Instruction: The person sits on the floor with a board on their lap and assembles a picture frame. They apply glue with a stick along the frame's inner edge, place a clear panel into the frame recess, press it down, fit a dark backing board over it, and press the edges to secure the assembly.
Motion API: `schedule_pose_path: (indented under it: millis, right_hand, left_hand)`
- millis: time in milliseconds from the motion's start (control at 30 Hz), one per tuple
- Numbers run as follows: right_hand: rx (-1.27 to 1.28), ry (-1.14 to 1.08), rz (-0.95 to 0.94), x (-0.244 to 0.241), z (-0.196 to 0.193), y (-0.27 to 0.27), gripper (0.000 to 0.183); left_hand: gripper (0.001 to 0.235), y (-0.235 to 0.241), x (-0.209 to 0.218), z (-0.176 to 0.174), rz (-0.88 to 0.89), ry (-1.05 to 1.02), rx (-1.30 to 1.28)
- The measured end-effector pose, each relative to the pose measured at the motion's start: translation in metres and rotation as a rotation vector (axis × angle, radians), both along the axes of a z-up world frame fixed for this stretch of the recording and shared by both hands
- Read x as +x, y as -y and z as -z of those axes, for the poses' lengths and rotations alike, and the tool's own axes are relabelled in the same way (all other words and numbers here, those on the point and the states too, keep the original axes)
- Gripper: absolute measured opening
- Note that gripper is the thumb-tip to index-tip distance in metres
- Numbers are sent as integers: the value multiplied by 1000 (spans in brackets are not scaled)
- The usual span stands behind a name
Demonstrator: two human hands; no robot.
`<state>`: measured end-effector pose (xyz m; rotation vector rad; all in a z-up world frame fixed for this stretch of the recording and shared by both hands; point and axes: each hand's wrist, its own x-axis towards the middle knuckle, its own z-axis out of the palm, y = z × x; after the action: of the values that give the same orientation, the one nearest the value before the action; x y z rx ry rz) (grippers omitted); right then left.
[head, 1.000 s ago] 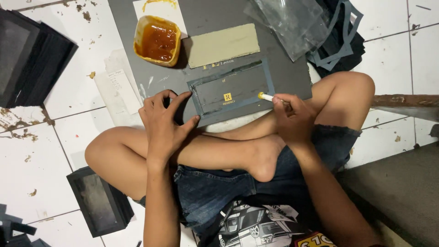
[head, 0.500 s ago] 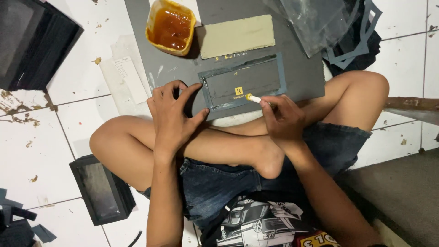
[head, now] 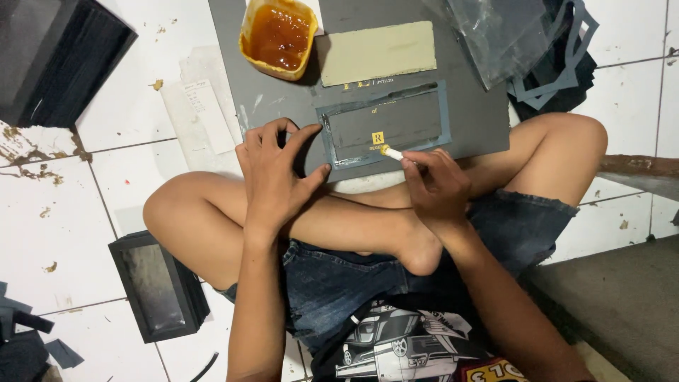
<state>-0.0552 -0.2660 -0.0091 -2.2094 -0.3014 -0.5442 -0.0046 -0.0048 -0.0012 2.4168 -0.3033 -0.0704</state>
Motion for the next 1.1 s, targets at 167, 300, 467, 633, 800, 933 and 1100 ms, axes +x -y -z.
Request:
schedule_pose_path:
  millis: [167,300,467,633,800,933,1100]
  right_hand:
    - [0,-7,-17,-1,1,-3,10]
    - [5,9,-47,-1,1,-8,14]
    - [26,-1,-56,-3,8,-14,11]
    - [23,15,-61,-2,9,-23,12]
    - [-20,-16,-123,-4,15,-35,14]
    - [-35,-25,-141,-4,11,-54,12]
    - [-149,40,-94,-9,17,-51,14]
  left_hand:
    - [59,-1,-1,1,4,4,-8]
    - [60,-2,-1,-1,12,-11,-5]
    - [61,-3,-2,-1,14,-9,1]
    - [62,-3,-1,-2,12,-17,2]
    - [62,-3,-2,-1,15,-1,-2]
    - [62,-4,-2,-1,19,-6,-7]
    - [61,-3,-2,-2,19,-15,-11]
